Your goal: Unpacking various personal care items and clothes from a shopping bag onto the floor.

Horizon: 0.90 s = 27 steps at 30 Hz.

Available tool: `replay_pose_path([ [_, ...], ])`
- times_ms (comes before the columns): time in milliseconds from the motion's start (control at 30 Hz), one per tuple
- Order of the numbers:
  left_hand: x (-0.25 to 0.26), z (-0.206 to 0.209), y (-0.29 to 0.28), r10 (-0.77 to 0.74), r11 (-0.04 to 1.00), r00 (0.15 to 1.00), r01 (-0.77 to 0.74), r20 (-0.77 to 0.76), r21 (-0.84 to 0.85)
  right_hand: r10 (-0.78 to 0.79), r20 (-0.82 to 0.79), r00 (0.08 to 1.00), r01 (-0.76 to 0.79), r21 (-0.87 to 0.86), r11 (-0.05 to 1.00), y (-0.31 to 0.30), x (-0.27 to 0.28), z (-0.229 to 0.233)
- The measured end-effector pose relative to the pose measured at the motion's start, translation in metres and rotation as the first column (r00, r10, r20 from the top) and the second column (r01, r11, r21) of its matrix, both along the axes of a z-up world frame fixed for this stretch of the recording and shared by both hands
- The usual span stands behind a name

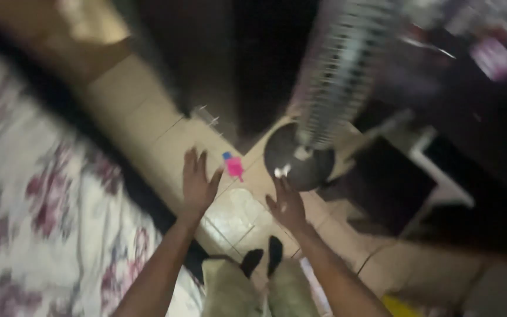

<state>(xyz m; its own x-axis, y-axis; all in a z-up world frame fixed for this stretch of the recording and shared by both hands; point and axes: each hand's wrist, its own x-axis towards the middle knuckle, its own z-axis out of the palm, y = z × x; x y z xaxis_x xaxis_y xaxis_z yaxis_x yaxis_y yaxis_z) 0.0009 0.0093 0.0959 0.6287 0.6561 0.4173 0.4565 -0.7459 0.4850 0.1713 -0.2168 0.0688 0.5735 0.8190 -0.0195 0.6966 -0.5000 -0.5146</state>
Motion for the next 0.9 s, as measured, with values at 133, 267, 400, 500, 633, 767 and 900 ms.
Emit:
replay_pose_path([
  [133, -0.005, 0.043, 0.024, 0.171, 0.979, 0.982, -0.16, 0.08, -0.126, 0.237, 0.073, 0.969, -0.242, 0.07, 0.968, 0.086, 0.006, 0.063],
  [267, 0.0, 0.061, 0.056, 0.236, 0.968, 0.971, -0.232, 0.038, -0.101, 0.331, 0.185, 0.925, -0.359, 0.15, 0.921, 0.162, 0.027, 0.069],
  [400, 0.004, 0.06, 0.087, 0.23, 0.971, 0.973, -0.229, 0.004, -0.067, 0.37, 0.256, 0.893, -0.4, 0.074, 0.913, 0.223, 0.039, 0.076],
  [500, 0.005, 0.063, 0.114, 0.268, 0.963, 0.963, -0.268, 0.006, -0.037, 0.404, 0.219, 0.888, -0.419, 0.022, 0.908, 0.268, 0.033, 0.09],
  [633, 0.012, 0.041, 0.151, 0.272, 0.961, 0.961, -0.274, -0.041, -0.047, 0.403, 0.214, 0.89, -0.421, 0.043, 0.906, 0.307, 0.026, 0.077],
  [767, 0.023, 0.006, 0.187, 0.269, 0.958, 0.96, -0.275, -0.08, -0.082, 0.425, 0.254, 0.869, -0.459, 0.094, 0.883, 0.345, 0.032, 0.028],
  [900, 0.039, -0.062, 0.218, 0.228, 0.963, 0.961, -0.246, -0.156, -0.108, 0.451, 0.213, 0.867, -0.466, 0.025, 0.885, 0.373, 0.038, -0.041],
])
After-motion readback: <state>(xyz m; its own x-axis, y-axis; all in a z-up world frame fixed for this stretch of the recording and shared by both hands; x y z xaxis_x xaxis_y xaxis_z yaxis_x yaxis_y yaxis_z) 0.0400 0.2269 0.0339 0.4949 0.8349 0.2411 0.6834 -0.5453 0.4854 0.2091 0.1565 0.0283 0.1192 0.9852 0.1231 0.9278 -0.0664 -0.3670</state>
